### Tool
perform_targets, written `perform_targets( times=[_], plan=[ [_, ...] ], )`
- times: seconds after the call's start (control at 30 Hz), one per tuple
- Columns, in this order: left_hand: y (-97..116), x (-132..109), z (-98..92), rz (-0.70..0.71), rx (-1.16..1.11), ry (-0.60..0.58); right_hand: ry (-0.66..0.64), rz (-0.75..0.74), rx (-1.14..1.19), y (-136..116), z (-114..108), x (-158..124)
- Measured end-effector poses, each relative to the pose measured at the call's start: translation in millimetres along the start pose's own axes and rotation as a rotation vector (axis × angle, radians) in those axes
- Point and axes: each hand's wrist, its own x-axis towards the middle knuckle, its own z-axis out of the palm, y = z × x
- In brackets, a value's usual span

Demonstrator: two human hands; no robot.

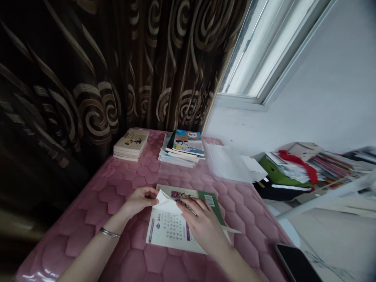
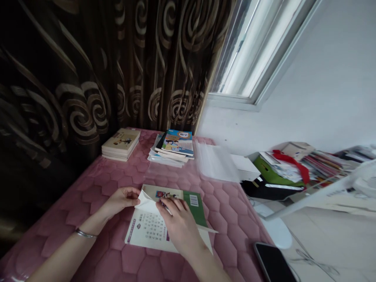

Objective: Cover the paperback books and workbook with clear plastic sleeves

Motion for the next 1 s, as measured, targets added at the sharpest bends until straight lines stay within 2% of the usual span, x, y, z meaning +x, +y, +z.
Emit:
perform_targets(
  times=[0.2,0.43,0.6,0.67,0.9,1.0],
  plan=[
    [1,-2,-0.3,0.013,0.032,-0.017,0.013,0.120,0.115,-6,3,11],
    [0,-1,0.3,-0.003,-0.009,-0.022,0.052,0.077,0.144,-18,11,23],
    [2,-3,1.9,0.007,-0.014,-0.060,0.073,0.230,0.320,-24,19,31],
    [2,-3,2.4,0.025,0.015,-0.077,0.064,0.274,0.337,-26,20,33],
    [3,-5,2.5,0.050,0.075,-0.160,0.011,0.278,0.364,-31,20,29],
    [5,-6,3.7,0.032,0.077,-0.157,-0.004,0.296,0.399,-34,20,26]
  ],
)
